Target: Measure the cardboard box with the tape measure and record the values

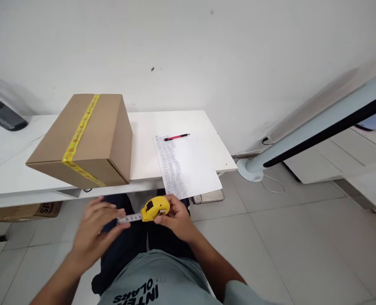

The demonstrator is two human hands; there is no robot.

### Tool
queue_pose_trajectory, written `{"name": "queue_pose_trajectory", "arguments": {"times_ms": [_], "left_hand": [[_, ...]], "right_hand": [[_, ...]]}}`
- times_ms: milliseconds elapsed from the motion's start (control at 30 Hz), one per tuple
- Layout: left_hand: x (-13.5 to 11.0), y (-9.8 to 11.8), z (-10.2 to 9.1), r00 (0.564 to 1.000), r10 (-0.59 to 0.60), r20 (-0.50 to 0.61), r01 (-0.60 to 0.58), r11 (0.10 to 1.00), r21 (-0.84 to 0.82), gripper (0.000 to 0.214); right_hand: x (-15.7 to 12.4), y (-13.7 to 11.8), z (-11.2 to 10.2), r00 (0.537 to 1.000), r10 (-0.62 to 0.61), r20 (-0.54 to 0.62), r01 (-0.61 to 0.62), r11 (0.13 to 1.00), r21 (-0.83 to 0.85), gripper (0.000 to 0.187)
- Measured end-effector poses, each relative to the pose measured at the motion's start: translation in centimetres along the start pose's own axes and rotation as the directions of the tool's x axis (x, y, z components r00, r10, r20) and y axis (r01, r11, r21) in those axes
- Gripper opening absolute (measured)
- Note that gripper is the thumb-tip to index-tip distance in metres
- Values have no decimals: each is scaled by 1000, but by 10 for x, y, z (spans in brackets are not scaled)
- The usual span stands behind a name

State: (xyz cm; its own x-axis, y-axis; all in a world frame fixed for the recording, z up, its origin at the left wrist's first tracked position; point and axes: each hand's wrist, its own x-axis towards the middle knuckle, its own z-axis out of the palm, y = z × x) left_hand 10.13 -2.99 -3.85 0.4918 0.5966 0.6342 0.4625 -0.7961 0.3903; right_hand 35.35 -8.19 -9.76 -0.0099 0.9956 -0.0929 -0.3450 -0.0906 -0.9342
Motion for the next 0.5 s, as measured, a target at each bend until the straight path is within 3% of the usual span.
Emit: {"name": "queue_pose_trajectory", "arguments": {"times_ms": [100,233,300,367,433,500], "left_hand": [[-23,1,51,959,-235,158,271,925,-268,32],[-60,16,93,754,-527,393,655,653,-381,39],[-73,23,103,670,-534,516,738,554,-385,59],[-80,25,108,624,-466,627,772,490,-404,82],[-81,24,109,610,-406,681,783,444,-436,90],[-77,23,108,617,-394,681,783,397,-479,93]], "right_hand": [[-23,39,-2,980,198,-28,-191,969,155,52],[-41,63,-5,945,322,-60,-299,924,238,55],[-43,64,-9,915,397,-69,-366,890,273,57],[-41,60,-13,892,450,-49,-418,859,294,62],[-36,53,-14,887,461,4,-449,862,237,66],[-29,43,-15,896,438,75,-442,894,65,64]]}}
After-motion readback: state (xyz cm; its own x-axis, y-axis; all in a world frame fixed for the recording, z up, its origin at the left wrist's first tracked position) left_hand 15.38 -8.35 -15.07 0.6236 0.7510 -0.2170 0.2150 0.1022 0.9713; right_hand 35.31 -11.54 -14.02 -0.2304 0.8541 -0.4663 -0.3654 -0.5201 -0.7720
